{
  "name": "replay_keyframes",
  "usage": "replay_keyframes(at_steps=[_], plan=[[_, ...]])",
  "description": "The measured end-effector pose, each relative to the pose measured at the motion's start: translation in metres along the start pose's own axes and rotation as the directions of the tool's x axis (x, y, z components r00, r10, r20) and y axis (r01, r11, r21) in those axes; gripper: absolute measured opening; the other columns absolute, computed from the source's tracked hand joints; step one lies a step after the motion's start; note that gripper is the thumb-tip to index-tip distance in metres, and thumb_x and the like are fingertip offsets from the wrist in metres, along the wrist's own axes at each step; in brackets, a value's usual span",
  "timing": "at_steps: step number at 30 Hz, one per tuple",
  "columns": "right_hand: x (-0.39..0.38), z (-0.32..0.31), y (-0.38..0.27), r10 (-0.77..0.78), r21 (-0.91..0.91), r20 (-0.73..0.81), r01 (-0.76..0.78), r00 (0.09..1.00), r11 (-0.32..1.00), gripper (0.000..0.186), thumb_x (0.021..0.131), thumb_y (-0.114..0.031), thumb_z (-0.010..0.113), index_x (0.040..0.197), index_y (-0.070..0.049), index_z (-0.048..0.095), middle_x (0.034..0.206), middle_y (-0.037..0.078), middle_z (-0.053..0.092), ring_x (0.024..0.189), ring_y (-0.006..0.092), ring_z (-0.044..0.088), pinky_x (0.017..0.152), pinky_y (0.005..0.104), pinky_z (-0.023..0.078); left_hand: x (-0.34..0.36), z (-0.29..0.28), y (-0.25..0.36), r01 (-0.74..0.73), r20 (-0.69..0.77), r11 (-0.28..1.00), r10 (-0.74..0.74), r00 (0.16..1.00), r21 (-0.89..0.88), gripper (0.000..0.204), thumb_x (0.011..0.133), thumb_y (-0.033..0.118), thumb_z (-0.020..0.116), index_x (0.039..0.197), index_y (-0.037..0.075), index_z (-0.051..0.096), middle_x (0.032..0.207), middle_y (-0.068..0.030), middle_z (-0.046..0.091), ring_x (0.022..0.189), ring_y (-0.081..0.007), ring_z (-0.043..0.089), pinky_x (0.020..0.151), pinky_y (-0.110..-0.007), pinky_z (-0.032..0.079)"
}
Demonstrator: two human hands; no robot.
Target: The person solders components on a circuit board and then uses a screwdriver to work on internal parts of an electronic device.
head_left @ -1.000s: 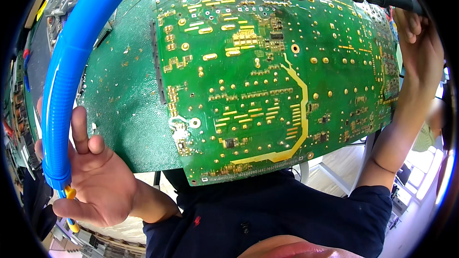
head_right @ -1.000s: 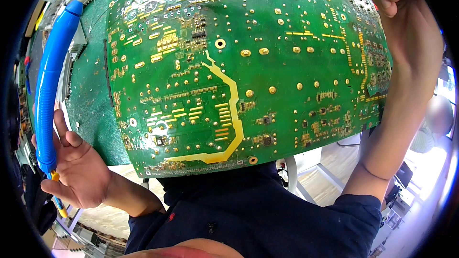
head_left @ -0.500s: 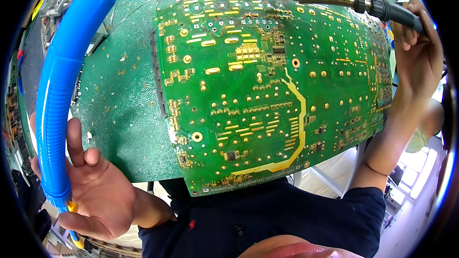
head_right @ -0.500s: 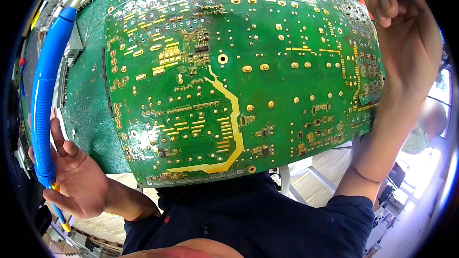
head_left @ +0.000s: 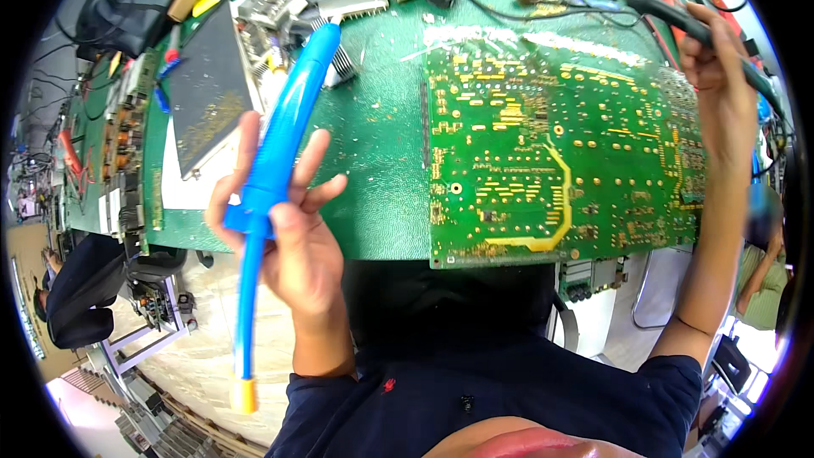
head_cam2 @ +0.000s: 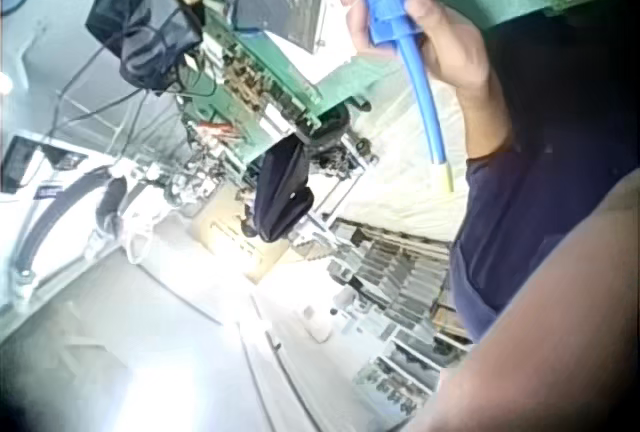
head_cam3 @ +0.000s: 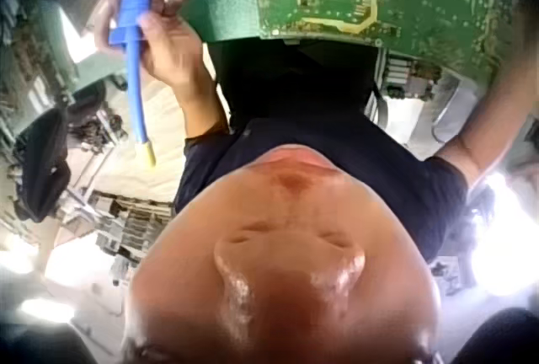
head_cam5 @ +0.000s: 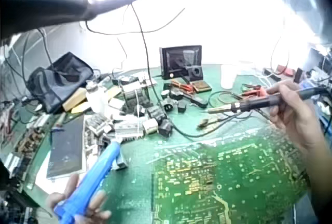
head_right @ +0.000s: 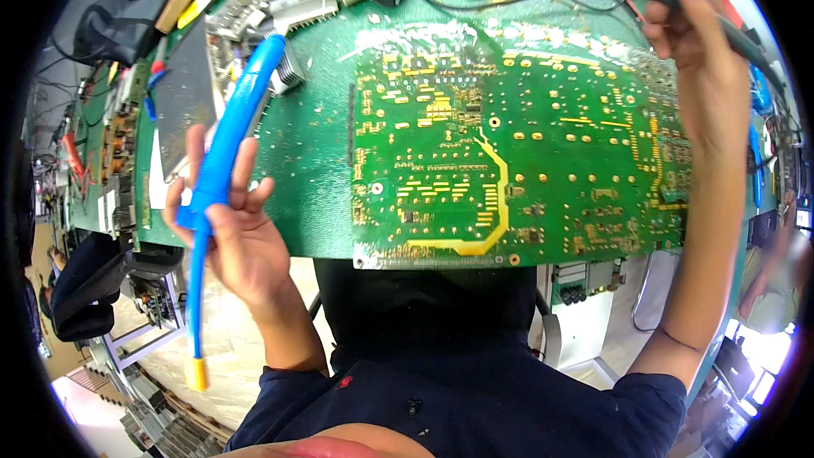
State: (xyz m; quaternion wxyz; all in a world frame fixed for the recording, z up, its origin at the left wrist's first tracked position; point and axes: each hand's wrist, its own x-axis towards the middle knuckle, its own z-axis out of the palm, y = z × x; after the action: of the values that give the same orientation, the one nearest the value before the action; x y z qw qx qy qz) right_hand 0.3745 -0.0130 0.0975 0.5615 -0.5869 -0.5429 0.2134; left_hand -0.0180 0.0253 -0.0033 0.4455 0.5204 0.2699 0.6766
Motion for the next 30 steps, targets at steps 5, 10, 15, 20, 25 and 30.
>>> replay_keyframes(at_steps=[5, 10, 15, 20, 25, 30], plan=[[0.004, 0.004, -0.006, -0.011, 0.054, -0.108, 0.017, 0.994, 0.998, 0.038, 0.099, -0.032, 0.059, 0.118, 0.001, 0.066, 0.087, 0.004, 0.066, 0.077, 0.0089, 0.059, 0.065, 0.0213, 0.043, 0.002, 0.002, -0.001, -0.06, 0.163, 0.998, 0.057, 0.985, 0.016, 0.039, 0.097, 0.02, 0.062, 0.128, 0.012, 0.041, 0.15, -0.0306, 0.032, 0.118, -0.0459, 0.058, 0.084, -0.041, 0.061], [0.008, 0.003, -0.011, 0.007, 0.044, -0.09, -0.003, 0.996, 0.999, 0.044, 0.098, -0.04, 0.058, 0.118, -0.001, 0.067, 0.094, 0.008, 0.069, 0.084, 0.0116, 0.064, 0.07, 0.0225, 0.047, 0.002, 0.002, 0.001, 0.002, 0.145, 1.0, 0.001, 0.989, -0.024, 0.035, 0.093, 0.02, 0.067, 0.119, 0.011, 0.046, 0.15, -0.0245, 0.036, 0.117, -0.0431, 0.06, 0.084, -0.041, 0.059], [0.027, 0.009, -0.018, 0.078, 0.014, -0.061, -0.078, 0.995, 0.997, 0.049, 0.1, -0.041, 0.053, 0.126, -0.001, 0.063, 0.11, 0.014, 0.07, 0.098, 0.018, 0.067, 0.08, 0.0269, 0.052, 0.003, 0.001, 0.002, -0.041, 0.196, 0.999, 0.035, 0.98, 0.028, 0.035, 0.09, 0.016, 0.07, 0.116, 0.01, 0.048, 0.151, -0.0223, 0.035, 0.119, -0.0414, 0.059, 0.089, -0.041, 0.057], [0.074, 0.022, -0.007, 0.082, -0.054, -0.087, -0.087, 0.993, 0.995, 0.042, 0.098, -0.035, 0.058, 0.124, -0.002, 0.063, 0.11, 0.014, 0.07, 0.101, 0.0193, 0.068, 0.084, 0.0295, 0.055, 0.001, 0.001, 0.003, -0.046, 0.225, 0.996, 0.028, 0.974, 0.073, 0.035, 0.089, 0.016, 0.072, 0.115, 0.009, 0.049, 0.153, -0.0208, 0.032, 0.123, -0.0389, 0.057, 0.092, -0.041, 0.056], [0.151, 0.038, 0.041, 0.171, 0.023, -0.165, -0.17, 0.971, 0.985, 0.037, 0.097, -0.031, 0.06, 0.121, -0.003, 0.062, 0.108, 0.013, 0.07, 0.1, 0.0218, 0.069, 0.081, 0.0328, 0.057, 0.0, 0.001, 0.002, -0.021, 0.213, 0.998, 0.007, 0.977, 0.066, 0.035, 0.09, 0.016, 0.071, 0.116, 0.009, 0.048, 0.153, -0.0205, 0.032, 0.123, -0.0368, 0.057, 0.092, -0.04, 0.055], [0.198, 0.056, 0.072, 0.228, 0.018, -0.237, -0.231, 0.944, 0.973, 0.036, 0.097, -0.032, 0.06, 0.119, -0.005, 0.062, 0.11, 0.013, 0.069, 0.101, 0.0218, 0.067, 0.084, 0.0343, 0.056, 0.001, 0.002, 0.004, -0.012, 0.22, 0.997, -0.004, 0.976, 0.074, 0.034, 0.09, 0.012, 0.07, 0.116, 0.009, 0.048, 0.152, -0.0208, 0.032, 0.123, -0.0345, 0.058, 0.092, -0.038, 0.056]])
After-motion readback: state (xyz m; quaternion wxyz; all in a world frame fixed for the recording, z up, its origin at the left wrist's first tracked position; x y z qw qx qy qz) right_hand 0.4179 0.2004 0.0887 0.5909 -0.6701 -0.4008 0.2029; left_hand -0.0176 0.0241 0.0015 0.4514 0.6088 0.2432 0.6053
